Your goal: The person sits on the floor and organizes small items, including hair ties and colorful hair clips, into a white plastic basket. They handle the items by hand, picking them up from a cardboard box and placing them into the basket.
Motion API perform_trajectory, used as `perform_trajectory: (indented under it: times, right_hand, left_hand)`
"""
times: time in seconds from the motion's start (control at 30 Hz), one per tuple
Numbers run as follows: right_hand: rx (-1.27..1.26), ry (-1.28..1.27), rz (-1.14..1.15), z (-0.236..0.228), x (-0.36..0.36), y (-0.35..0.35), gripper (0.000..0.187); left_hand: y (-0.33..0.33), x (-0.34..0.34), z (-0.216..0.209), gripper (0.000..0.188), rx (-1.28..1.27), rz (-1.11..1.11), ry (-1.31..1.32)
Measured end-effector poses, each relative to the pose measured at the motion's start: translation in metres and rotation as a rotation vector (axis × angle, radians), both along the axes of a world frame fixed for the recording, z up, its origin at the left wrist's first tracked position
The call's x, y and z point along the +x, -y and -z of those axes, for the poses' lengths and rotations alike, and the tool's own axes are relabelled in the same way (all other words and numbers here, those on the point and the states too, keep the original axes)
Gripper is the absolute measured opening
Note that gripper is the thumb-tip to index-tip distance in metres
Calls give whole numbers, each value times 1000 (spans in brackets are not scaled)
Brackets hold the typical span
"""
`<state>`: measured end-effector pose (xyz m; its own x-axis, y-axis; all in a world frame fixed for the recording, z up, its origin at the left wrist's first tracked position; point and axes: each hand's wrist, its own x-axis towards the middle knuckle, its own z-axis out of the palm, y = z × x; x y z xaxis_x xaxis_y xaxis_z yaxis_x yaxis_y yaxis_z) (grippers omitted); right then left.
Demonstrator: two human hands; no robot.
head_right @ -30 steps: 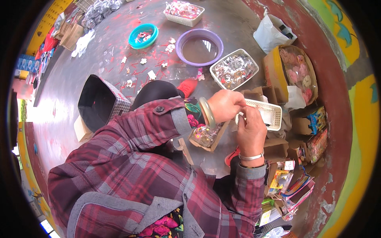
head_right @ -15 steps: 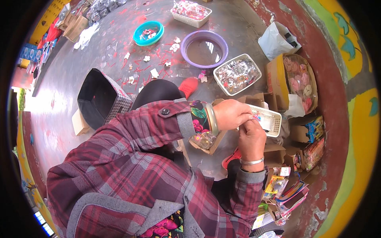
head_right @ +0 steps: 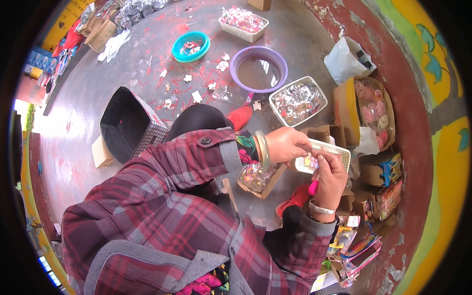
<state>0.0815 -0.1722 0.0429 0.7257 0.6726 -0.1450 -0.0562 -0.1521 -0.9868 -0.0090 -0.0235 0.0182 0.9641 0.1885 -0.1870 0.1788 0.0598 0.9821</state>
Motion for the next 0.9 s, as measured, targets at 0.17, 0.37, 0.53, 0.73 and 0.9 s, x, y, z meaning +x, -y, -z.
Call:
perform_trajectory:
  times: [0.17, 0.37, 0.53, 0.73, 0.9]
  right_hand:
    - [-69, -101, -50, -2, 1, 5, 18]
    - [-136, -139, -149, -2, 9, 14, 23]
    - [-141, -130, -137, 0, 6, 16, 20]
    - [-149, -107, -162, -1, 8, 22, 26]
    - [-163, 113, -278, 4, 9, 18, 36]
  left_hand:
    - [-2, 7, 7, 21, 16, 16, 91]
    - [-3, 9, 15, 27, 205, 150, 153]
    - [3, 6, 20, 31, -135, 154, 171]
    - [3, 7, 14, 32, 43, 170, 173]
    - [1, 6, 12, 36, 126, 224, 164]
